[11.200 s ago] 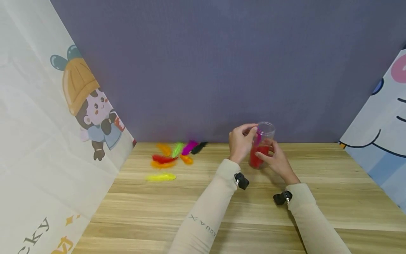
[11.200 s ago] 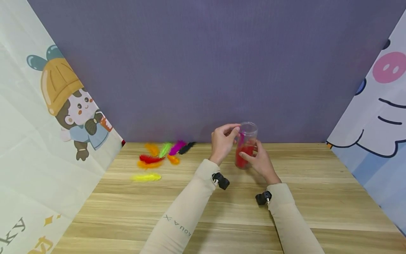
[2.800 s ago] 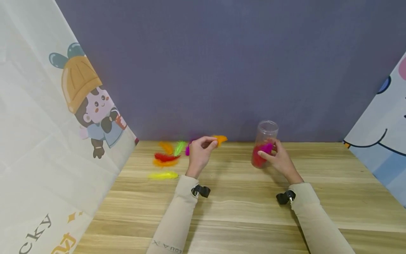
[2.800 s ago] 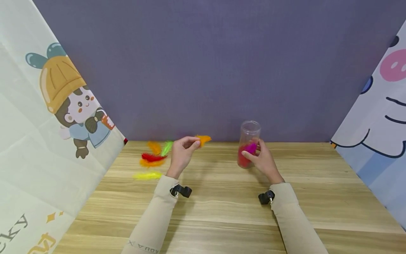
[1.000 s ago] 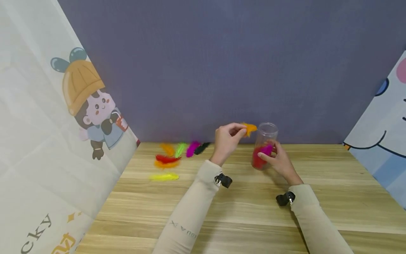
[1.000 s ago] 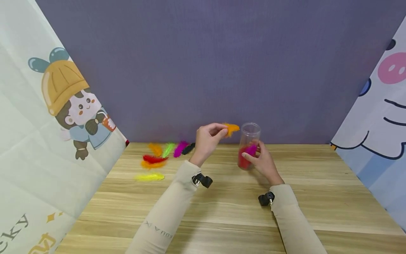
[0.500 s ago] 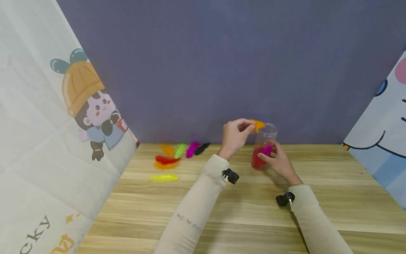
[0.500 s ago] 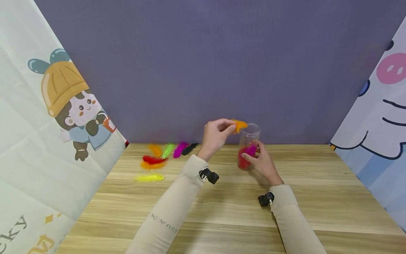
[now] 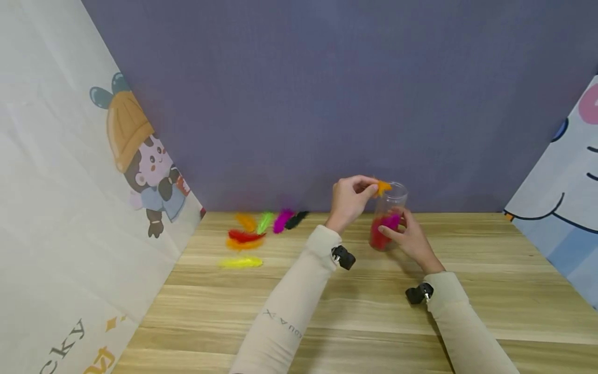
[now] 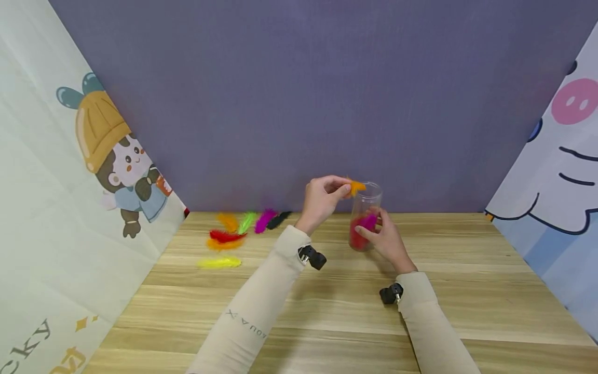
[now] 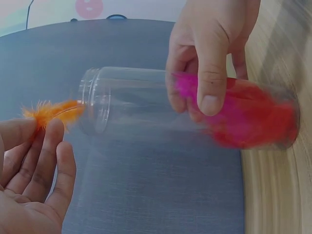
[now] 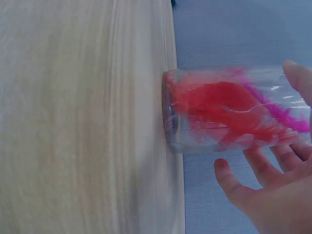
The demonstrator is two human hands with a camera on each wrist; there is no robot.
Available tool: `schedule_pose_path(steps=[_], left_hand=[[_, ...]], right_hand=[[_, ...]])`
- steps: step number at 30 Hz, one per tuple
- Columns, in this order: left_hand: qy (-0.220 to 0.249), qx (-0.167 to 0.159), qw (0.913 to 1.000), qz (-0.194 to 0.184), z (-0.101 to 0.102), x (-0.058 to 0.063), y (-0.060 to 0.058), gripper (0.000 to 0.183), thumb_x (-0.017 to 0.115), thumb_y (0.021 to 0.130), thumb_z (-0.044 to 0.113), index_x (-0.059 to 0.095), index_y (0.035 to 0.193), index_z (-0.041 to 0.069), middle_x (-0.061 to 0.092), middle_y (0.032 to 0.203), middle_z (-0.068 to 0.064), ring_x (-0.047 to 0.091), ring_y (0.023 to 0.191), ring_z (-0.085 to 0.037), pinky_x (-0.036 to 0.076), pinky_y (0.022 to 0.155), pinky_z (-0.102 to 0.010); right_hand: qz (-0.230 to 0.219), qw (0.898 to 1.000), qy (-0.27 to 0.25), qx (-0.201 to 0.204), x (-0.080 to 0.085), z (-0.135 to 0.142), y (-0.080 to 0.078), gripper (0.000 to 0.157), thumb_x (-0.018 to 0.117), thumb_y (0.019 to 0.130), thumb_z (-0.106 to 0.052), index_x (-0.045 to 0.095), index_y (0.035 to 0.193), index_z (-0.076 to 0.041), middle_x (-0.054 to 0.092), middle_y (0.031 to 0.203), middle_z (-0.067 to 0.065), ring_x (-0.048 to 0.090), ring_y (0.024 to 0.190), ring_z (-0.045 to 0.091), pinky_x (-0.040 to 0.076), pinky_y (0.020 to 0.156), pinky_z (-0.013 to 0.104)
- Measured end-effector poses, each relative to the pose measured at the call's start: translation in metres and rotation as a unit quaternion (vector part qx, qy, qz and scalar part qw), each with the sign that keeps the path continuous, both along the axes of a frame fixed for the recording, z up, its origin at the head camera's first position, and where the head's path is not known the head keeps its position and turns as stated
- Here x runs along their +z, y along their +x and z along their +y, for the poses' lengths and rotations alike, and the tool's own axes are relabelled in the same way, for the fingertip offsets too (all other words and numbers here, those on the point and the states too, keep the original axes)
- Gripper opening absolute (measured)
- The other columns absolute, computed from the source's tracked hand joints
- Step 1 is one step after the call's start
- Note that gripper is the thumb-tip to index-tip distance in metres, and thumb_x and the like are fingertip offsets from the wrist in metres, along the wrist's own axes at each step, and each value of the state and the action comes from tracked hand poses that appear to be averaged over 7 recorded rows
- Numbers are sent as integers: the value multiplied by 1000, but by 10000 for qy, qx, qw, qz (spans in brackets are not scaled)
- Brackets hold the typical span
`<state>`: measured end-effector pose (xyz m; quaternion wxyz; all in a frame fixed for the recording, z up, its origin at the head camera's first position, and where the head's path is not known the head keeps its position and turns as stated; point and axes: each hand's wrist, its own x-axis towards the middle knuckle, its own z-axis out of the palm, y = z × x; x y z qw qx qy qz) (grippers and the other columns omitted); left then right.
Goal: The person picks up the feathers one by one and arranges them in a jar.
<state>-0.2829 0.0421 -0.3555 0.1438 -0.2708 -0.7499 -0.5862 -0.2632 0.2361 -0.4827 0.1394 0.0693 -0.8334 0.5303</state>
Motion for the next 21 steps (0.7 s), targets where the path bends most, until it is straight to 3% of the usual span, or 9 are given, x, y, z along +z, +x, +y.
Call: schedule_pose_path(steps=[6, 13, 21], left_hand=[[-122, 13, 9999, -109, 4, -2, -1, 13, 75, 94, 15, 80, 102, 7, 79, 87, -7, 72, 70, -5, 55, 67, -16], [-298, 153, 9994, -107, 9, -5, -3, 11, 74, 94, 17, 80, 101, 10, 79, 86, -3, 69, 68, 2, 52, 65, -15], [-341, 237, 9990, -159, 14, -6, -4, 10, 74, 95, 18, 80, 101, 12, 79, 85, -2, 68, 67, 2, 52, 63, -15]], right_hand=[[-33, 10000, -47, -12, -2, 3, -3, 73, 73, 96, -21, 33, 154, 0, 44, 152, 27, 51, 134, 43, 44, 88, 10], [-6, 10000, 65, -68, 1, 1, 0, 72, 73, 96, -24, 34, 152, 0, 46, 152, 24, 50, 136, 40, 49, 102, 37], [-51, 9999, 98, -48, 4, -1, 3, 74, 72, 97, -25, 33, 153, 0, 44, 153, 25, 50, 136, 42, 49, 105, 49]])
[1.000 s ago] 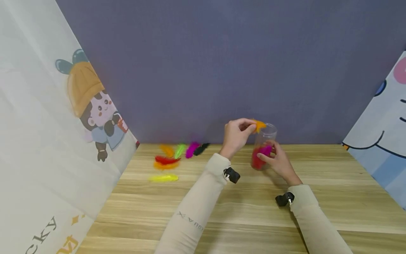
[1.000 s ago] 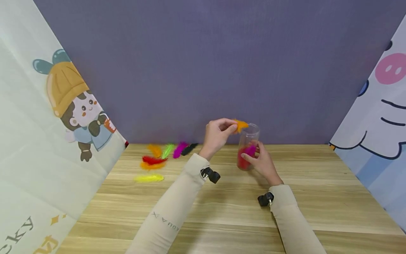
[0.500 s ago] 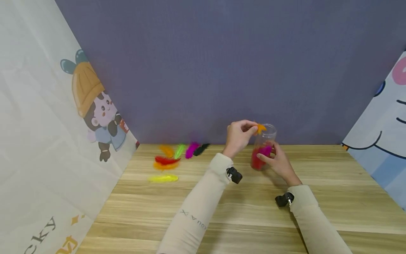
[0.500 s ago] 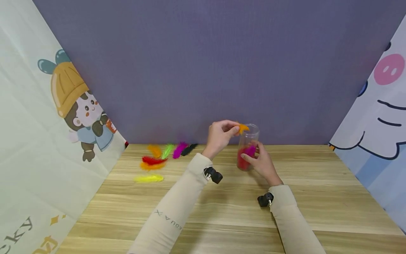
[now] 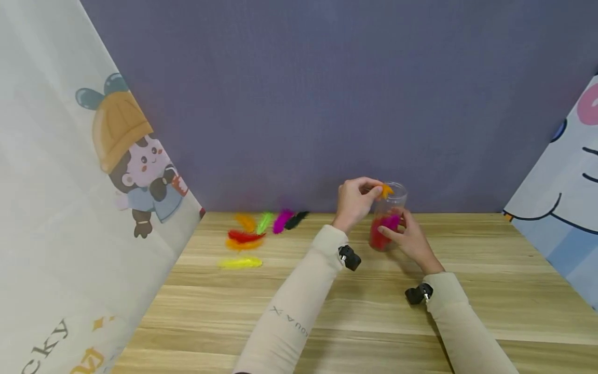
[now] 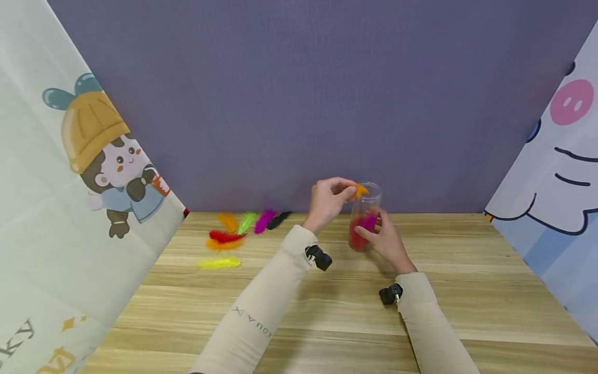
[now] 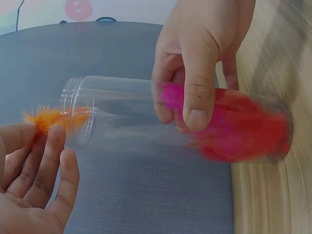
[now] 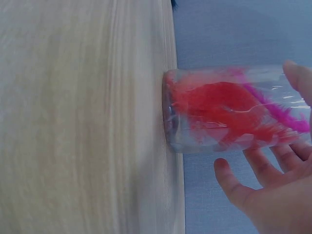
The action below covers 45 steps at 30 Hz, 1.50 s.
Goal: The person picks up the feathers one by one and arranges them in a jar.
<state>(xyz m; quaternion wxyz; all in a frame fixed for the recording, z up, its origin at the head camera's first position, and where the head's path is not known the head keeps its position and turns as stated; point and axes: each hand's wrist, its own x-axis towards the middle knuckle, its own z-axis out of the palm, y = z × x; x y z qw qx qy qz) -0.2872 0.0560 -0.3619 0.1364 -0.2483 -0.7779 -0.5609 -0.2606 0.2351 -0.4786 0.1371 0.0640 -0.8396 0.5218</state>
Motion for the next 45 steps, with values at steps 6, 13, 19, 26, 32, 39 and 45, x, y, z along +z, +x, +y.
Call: schedule_pose_path(steps=[6, 13, 19, 26, 32, 39, 45], left_hand=[[40, 48, 10000, 6, 3, 0, 0, 10, 74, 95, 18, 80, 100, 12, 78, 83, -1, 69, 66, -1, 52, 62, -15], [164, 117, 9998, -78, 8, -2, -2, 9, 74, 95, 16, 80, 100, 12, 77, 82, -2, 69, 64, -3, 52, 61, -16], [243, 24, 9997, -98, 4, -6, 6, 9, 75, 94, 15, 80, 100, 10, 77, 83, -4, 74, 69, -14, 53, 59, -16], [-2, 3, 10000, -89, -7, -12, 19, 8, 75, 95, 18, 81, 99, 15, 77, 83, 0, 63, 63, 3, 51, 60, -15], [-186, -98, 9997, -136, -18, -17, 31, 11, 74, 95, 20, 80, 104, 16, 75, 88, 1, 62, 67, 2, 50, 62, -14], [-196, -355, 9986, -324, -30, -20, 44, 16, 71, 98, 20, 78, 111, 15, 74, 90, 0, 62, 63, 1, 52, 58, -16], [-432, -363, 9983, -160, -40, -20, 55, 15, 69, 99, 27, 80, 105, 19, 73, 87, 4, 61, 70, -2, 48, 60, -15]], right_hand=[[-83, 9999, -79, 85, 17, -8, 12, 71, 70, 98, -17, 31, 152, 6, 40, 153, 31, 46, 138, 47, 43, 109, 62], [-62, 9998, -63, 150, 32, -16, 25, 70, 69, 98, -15, 30, 150, 11, 40, 151, 34, 45, 136, 51, 42, 108, 64], [-50, 9999, -126, 64, 28, -22, 37, 71, 70, 98, -15, 31, 150, 11, 41, 151, 34, 45, 136, 50, 42, 108, 63], [3, 9997, -83, -215, -4, -20, 34, 72, 72, 97, -20, 32, 152, 5, 44, 151, 28, 49, 135, 45, 51, 100, 34], [53, 9993, -148, -348, -15, -27, 46, 75, 73, 96, -24, 32, 154, 1, 45, 151, 25, 50, 134, 42, 51, 100, 34], [-5, 9987, -185, -477, -9, -45, 69, 74, 72, 97, -20, 31, 154, 3, 43, 152, 28, 49, 135, 44, 51, 101, 33], [-18, 9983, -262, -516, 13, -70, 101, 70, 71, 97, -17, 33, 150, 8, 44, 149, 31, 49, 134, 47, 45, 107, 60]])
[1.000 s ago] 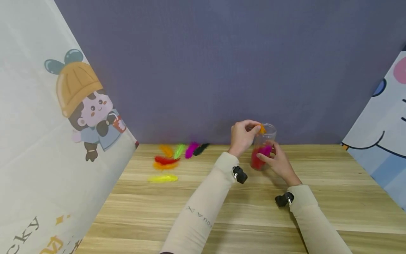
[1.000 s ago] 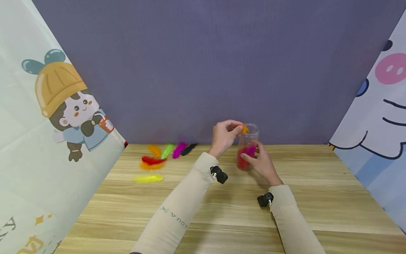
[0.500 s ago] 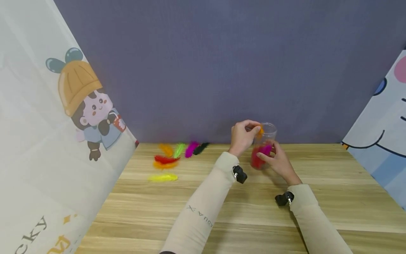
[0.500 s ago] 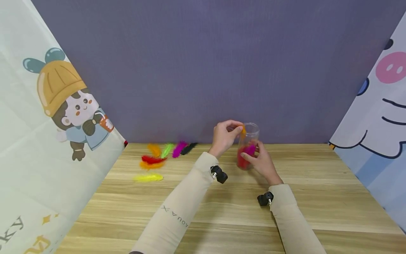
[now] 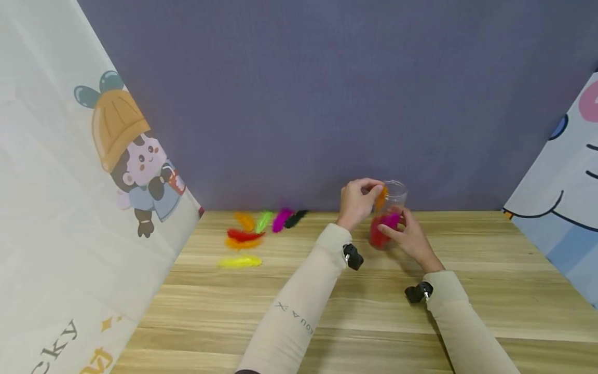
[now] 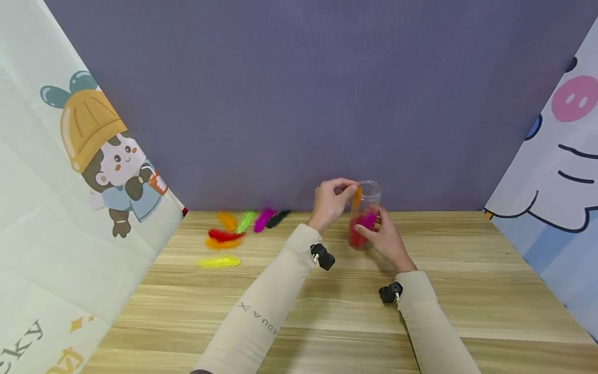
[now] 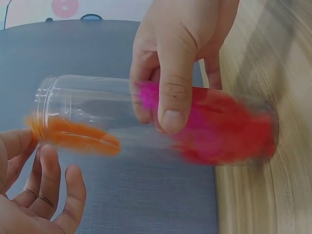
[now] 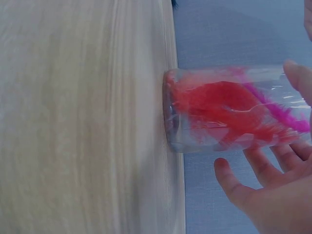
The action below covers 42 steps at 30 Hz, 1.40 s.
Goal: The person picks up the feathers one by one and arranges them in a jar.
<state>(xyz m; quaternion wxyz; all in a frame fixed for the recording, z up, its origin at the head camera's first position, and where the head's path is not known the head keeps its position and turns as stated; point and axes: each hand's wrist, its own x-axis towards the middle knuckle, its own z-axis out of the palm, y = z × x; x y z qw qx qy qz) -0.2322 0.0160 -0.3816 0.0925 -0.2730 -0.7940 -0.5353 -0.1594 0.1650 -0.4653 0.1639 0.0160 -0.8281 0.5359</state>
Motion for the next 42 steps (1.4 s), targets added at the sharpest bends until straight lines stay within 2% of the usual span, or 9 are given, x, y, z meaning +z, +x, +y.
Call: schedule_pose_path(steps=[7, 16, 22, 27, 29, 32, 35, 37, 42], left_hand=[[-156, -47, 9995, 278, -6, 5, 0, 16, 69, 99, 27, 80, 107, 18, 76, 91, 2, 61, 78, -3, 46, 67, -13], [44, 3, 10000, 42, -12, 3, 1, 17, 72, 97, 26, 79, 111, 19, 72, 88, 1, 62, 73, -8, 45, 62, -14], [148, 69, 9999, -40, -16, -6, -2, 16, 72, 97, 25, 77, 110, 17, 68, 84, 0, 64, 73, -13, 45, 59, -15], [186, 157, 9997, -44, -20, -16, -3, 15, 73, 96, 24, 77, 108, 16, 68, 85, -1, 64, 74, -17, 44, 61, -16], [212, 148, 9996, -107, -23, -21, -3, 14, 72, 97, 24, 77, 108, 16, 68, 86, -1, 62, 72, -15, 45, 61, -17], [189, 168, 9995, -179, -30, -29, -3, 15, 72, 97, 25, 77, 108, 16, 70, 88, -1, 61, 70, -10, 46, 61, -18], [159, 234, 9993, -227, -38, -37, -2, 13, 72, 96, 24, 78, 105, 16, 72, 87, -1, 61, 69, -8, 47, 62, -19], [121, 254, 9994, -207, -44, -42, -2, 13, 72, 96, 24, 78, 104, 15, 72, 87, -2, 59, 69, -7, 46, 64, -19], [20, 184, 9994, -279, -60, -57, -3, 13, 70, 97, 22, 77, 103, 14, 72, 89, -2, 56, 69, -5, 47, 65, -20]], right_hand=[[28, 10000, -2, -32, 6, -9, 3, 68, 73, 96, -16, 36, 148, 7, 47, 147, 30, 51, 132, 45, 49, 105, 48], [110, 9999, 91, -60, 6, -15, 2, 66, 72, 96, -13, 36, 146, 11, 46, 146, 32, 52, 129, 49, 43, 108, 62], [186, 9997, 147, -96, -15, -4, -14, 68, 72, 96, -13, 35, 148, 9, 46, 149, 30, 50, 132, 45, 47, 107, 54], [230, 9996, 108, -99, -31, 5, -25, 70, 73, 96, -19, 35, 151, 3, 46, 150, 26, 51, 134, 43, 45, 108, 58], [258, 9996, 96, -103, -32, 6, -26, 70, 74, 96, -20, 36, 151, 2, 47, 150, 26, 51, 133, 43, 48, 107, 52], [295, 9995, 66, -92, -32, 6, -26, 70, 74, 95, -21, 37, 149, 1, 48, 149, 26, 51, 133, 43, 50, 103, 29], [318, 9995, 33, -87, -33, 6, -27, 69, 75, 95, -21, 38, 148, 2, 48, 148, 26, 51, 132, 44, 44, 93, 10], [326, 9994, 22, -88, -33, 5, -27, 68, 75, 95, -20, 38, 147, 3, 48, 148, 27, 52, 132, 44, 41, 89, 5], [310, 9995, -13, -78, -33, 8, -26, 69, 76, 94, -19, 38, 148, 3, 49, 147, 28, 54, 129, 46, 41, 87, 2]])
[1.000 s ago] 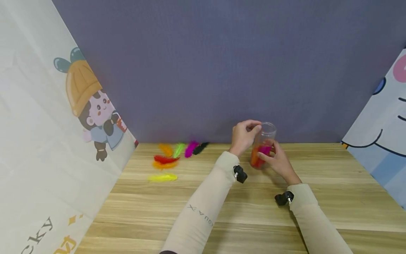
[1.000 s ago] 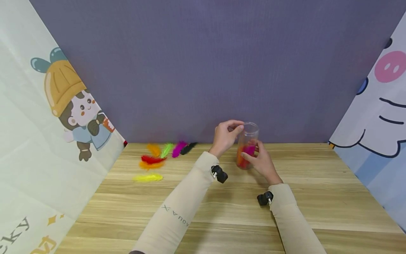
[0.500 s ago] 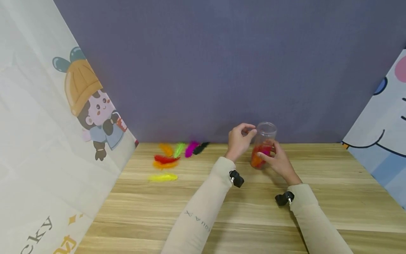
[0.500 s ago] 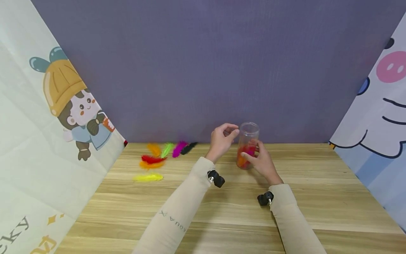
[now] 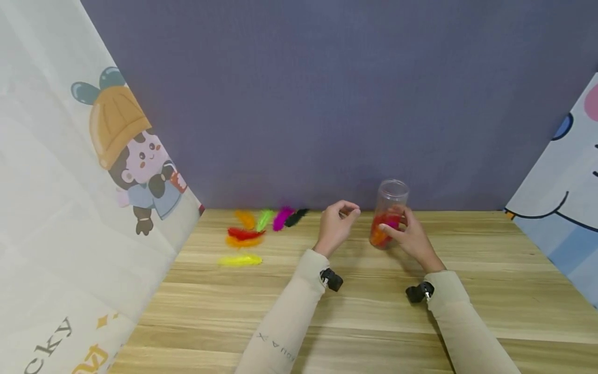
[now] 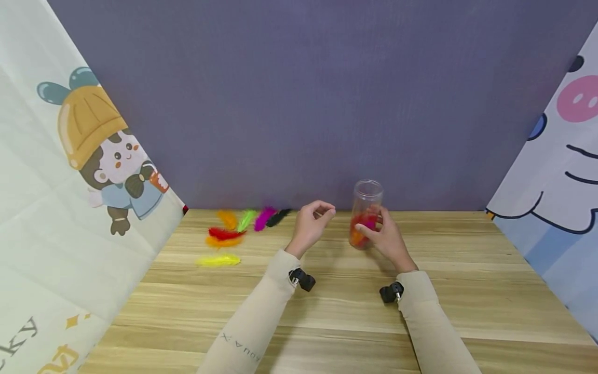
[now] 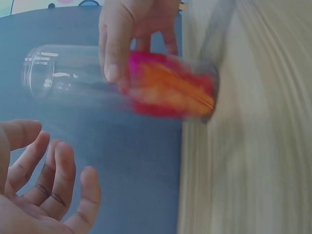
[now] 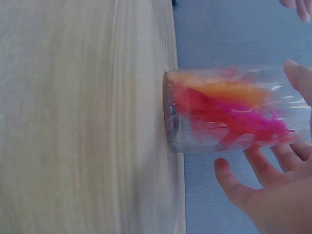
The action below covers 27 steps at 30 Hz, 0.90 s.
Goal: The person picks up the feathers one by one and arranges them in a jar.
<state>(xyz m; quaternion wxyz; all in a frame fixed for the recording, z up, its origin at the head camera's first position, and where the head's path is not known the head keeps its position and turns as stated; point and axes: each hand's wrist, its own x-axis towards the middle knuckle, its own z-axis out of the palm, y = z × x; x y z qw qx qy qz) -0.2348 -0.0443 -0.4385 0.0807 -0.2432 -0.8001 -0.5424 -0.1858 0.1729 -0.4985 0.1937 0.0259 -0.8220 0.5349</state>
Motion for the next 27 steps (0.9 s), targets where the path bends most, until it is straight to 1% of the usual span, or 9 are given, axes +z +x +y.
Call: schedule_pose_path(steps=[2, 6, 12, 19, 23, 27], left_hand=[[-38, 64, 9999, -71, -5, -4, -2, 12, 70, 97, 22, 77, 103, 14, 72, 89, -3, 56, 70, -6, 47, 65, -22], [-224, 367, 9989, -185, -14, -10, -8, 11, 70, 97, 22, 77, 102, 16, 72, 89, -2, 57, 70, -8, 47, 63, -23], [-581, 761, 9947, -366, -29, -18, -17, 12, 70, 96, 25, 78, 102, 17, 72, 91, -3, 59, 72, -9, 46, 63, -24], [-898, 1317, 9868, -284, -54, -28, -28, 13, 72, 94, 23, 80, 100, 15, 74, 87, -5, 63, 71, -14, 47, 62, -28], [-982, 1527, 9827, -367, -66, -29, -33, 13, 73, 93, 23, 80, 100, 15, 75, 86, -4, 66, 72, -17, 48, 62, -30], [-1058, 1733, 9781, -448, -75, -30, -39, 15, 74, 92, 24, 80, 102, 14, 75, 84, -3, 66, 69, -17, 46, 58, -31]], right_hand=[[-18, 10000, -4, 30, 1, 3, -3, 69, 76, 94, -19, 38, 148, 3, 49, 147, 28, 55, 128, 47, 41, 86, 2], [-65, 9999, -26, 106, 4, 10, -9, 69, 75, 94, -19, 37, 148, 4, 48, 147, 29, 55, 127, 49, 42, 85, 2], [-197, 9996, 67, 176, 7, 22, -18, 71, 74, 95, -21, 35, 150, 2, 47, 148, 29, 54, 128, 49, 42, 84, 2], [-231, 9995, -35, 228, 10, 22, -15, 73, 75, 95, -18, 34, 151, 3, 45, 150, 29, 53, 130, 50, 42, 84, 2], [-206, 9995, -70, 216, 10, 21, -15, 72, 75, 94, -18, 35, 151, 2, 45, 150, 29, 52, 131, 48, 42, 84, 2], [-159, 9997, -19, 184, 9, 21, -16, 71, 75, 94, -19, 36, 150, 1, 46, 150, 27, 53, 131, 47, 42, 85, 2]])
